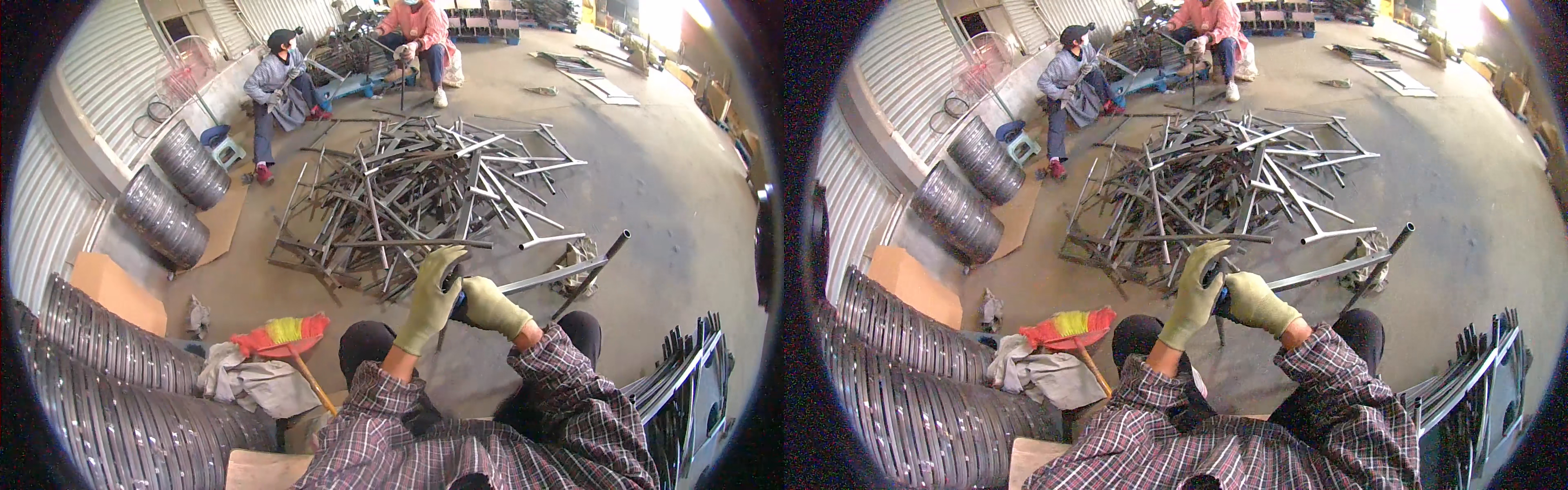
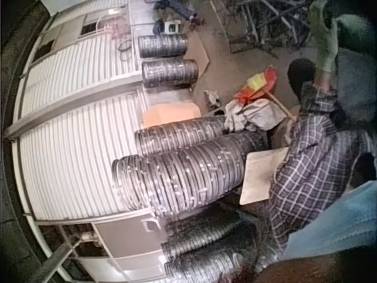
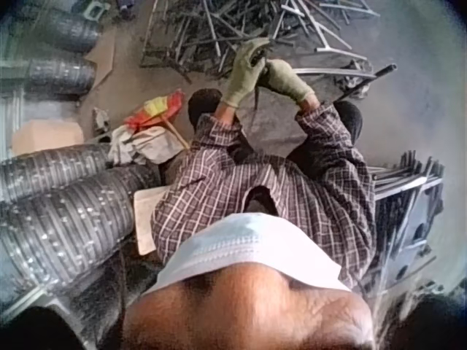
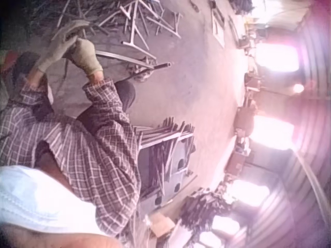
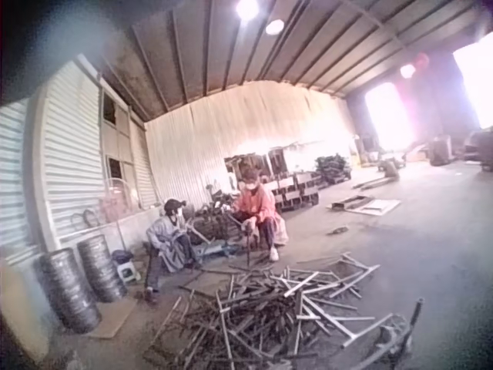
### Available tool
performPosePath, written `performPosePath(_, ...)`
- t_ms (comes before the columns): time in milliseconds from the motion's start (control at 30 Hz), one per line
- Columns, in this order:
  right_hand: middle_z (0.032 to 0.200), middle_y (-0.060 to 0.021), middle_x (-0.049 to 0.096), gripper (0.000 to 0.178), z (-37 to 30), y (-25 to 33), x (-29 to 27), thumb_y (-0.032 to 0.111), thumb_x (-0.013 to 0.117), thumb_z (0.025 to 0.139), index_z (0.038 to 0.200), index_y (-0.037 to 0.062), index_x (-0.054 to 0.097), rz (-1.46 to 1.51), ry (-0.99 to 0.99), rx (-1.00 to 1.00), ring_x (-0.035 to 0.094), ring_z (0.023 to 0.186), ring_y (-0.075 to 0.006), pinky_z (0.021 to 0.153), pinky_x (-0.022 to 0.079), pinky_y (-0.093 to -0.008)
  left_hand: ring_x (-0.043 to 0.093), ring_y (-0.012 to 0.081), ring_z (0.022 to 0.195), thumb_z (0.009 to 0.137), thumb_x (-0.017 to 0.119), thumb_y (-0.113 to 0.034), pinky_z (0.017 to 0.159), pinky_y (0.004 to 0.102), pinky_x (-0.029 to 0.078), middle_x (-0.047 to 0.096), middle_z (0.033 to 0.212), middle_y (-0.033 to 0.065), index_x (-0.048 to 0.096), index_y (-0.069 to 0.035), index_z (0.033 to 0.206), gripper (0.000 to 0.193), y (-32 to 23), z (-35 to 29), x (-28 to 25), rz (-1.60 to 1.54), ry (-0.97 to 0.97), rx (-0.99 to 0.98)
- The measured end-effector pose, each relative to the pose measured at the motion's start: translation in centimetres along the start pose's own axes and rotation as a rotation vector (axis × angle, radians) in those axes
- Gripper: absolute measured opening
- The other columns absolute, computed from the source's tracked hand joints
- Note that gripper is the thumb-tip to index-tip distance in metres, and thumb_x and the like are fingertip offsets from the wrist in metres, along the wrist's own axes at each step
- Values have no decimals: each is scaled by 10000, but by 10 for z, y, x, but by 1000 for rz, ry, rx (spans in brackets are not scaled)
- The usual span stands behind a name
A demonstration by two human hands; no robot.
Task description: Cleaning and wiping down metal frame components in a workshop.
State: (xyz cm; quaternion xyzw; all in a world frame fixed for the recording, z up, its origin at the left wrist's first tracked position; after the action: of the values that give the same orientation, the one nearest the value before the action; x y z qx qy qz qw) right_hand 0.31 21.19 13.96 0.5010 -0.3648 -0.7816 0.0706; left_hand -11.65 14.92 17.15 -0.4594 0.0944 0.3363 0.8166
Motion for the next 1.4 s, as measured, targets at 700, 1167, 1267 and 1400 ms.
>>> performPosePath(700,882,-214,653,492,0,17,25,257,735,735,1160,69,575,87,-261,55,621,847,-414,717,508,-468,550,314,1134,788,681,-141,967,396,435,592,1221,159,558,-66,1241,475,128,-101,68,48,150,-52)
performPosePath(1167,932,-75,674,401,20,23,13,199,648,817,1144,-28,610,1098,-204,50,620,802,-129,750,515,-280,578,403,1040,830,607,-175,827,448,462,607,1127,236,526,-32,1193,398,167,-111,105,-3,47,-204)
performPosePath(1267,870,-53,671,323,28,-16,17,215,640,812,1040,-13,647,1367,15,55,621,736,-139,697,517,-270,571,417,1033,831,598,-172,836,459,457,600,1115,253,510,-11,1182,395,164,-112,117,8,217,-335)
performPosePath(1400,810,-26,669,224,31,13,27,191,636,827,916,-12,663,1117,-246,204,572,706,-97,652,490,-273,494,400,1182,853,615,-209,964,439,418,543,1265,229,445,-42,1317,522,161,-114,103,-44,111,-272)
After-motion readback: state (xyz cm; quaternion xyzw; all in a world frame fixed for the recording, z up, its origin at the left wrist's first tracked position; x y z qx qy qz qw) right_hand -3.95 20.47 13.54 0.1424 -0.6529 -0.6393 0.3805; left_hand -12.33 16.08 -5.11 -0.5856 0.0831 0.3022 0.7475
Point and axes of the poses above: each hand's wrist, its own z-axis towards the middle knuckle, its own x-axis out of the palm, y = z × x, the point moved 2 cm from there along z, towards the middle knuckle
